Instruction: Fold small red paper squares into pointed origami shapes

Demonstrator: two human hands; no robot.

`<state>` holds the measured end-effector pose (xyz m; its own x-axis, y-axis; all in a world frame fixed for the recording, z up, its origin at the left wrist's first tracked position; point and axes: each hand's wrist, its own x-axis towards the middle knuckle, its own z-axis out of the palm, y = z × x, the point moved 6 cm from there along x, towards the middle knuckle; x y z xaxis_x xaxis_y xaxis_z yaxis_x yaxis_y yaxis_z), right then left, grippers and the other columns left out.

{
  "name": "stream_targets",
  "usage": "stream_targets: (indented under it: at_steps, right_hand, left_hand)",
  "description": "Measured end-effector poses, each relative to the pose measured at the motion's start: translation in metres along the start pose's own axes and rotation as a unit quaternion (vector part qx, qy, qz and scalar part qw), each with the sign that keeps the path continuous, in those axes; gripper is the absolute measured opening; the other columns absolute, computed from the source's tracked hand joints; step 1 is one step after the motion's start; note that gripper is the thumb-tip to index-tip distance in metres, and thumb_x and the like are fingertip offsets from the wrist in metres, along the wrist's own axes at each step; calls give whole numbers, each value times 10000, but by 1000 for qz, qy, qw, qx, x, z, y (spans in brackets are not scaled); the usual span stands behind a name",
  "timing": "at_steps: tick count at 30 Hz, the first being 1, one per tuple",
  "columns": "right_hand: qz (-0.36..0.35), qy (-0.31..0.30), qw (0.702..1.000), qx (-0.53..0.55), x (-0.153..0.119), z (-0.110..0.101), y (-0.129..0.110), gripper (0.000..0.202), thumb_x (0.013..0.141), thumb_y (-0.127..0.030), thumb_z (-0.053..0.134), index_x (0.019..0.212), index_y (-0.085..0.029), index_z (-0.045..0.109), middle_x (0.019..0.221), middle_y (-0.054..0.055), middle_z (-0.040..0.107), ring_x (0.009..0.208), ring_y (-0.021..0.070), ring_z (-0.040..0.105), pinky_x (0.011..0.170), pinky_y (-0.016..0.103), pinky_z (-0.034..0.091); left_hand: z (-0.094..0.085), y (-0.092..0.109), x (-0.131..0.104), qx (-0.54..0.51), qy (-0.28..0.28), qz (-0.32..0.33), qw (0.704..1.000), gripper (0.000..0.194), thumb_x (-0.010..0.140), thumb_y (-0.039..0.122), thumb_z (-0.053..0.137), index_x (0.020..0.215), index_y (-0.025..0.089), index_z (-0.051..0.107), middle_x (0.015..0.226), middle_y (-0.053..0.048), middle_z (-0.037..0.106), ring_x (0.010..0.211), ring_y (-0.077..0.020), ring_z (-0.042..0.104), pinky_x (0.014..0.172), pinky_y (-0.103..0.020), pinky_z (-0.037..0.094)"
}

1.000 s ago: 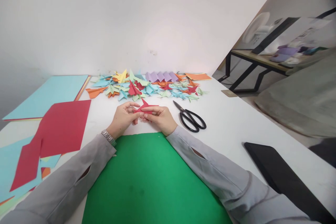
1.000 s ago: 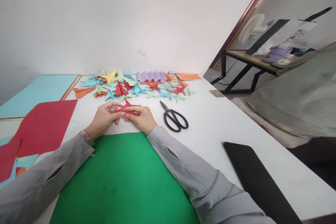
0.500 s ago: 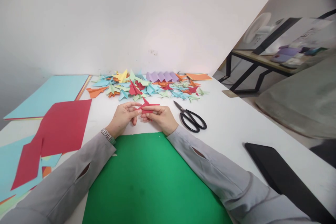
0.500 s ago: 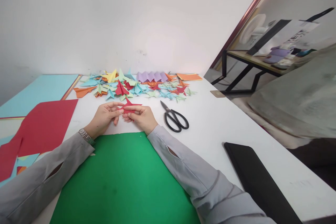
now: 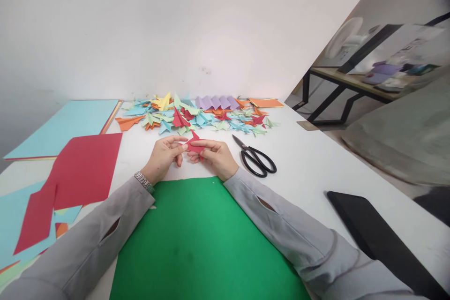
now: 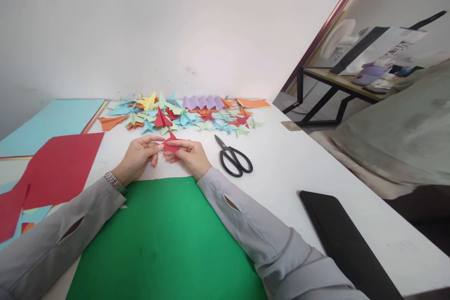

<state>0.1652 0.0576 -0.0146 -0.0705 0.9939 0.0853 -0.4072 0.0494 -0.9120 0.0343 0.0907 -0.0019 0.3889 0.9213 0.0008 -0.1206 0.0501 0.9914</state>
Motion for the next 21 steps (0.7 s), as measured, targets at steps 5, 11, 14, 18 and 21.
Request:
stream_targets:
  at_steps: [5,11,14,18,21]
  right_hand:
    - [0,-10,1000,18,0,1,-1,221,615,-194,708,832,-167,741,650,38,734,574,157,668,641,323,521]
    - [-4,2,1000,-2,1,-1,1,220,609,-240,767,809,-157,726,635,40,729,558,149,665,606,310,524]
    - [4,4,1000,-17,1,-2,3,272,576,-219,797,828,-153,718,652,44,735,564,147,668,601,308,529]
    - [19,1,1000,-15,1,-2,5,295,562,-199,791,841,-146,714,646,46,734,564,152,670,604,314,531]
    - [18,5,1000,-17,1,-3,4,284,568,-184,772,844,-149,716,619,35,724,559,153,666,602,311,526]
  left_hand:
    - [0,0,0,-1,-1,6,1000,362,635,299,768,910,111,625,400,67,522,332,-75,457,377,-187,331]
    - [0,0,0,9,-4,13,1000,328,651,294,756,896,118,627,402,63,530,343,-77,470,387,-186,331]
    - [0,-1,0,10,-2,8,1000,297,671,284,732,892,116,626,376,60,522,329,-78,459,383,-184,319]
    - [-1,-2,0,10,2,-8,1000,267,700,281,688,896,112,623,348,52,514,312,-83,448,380,-184,317]
    - [-1,-1,0,8,2,-8,1000,282,692,282,689,905,109,622,352,49,518,314,-85,457,384,-185,329]
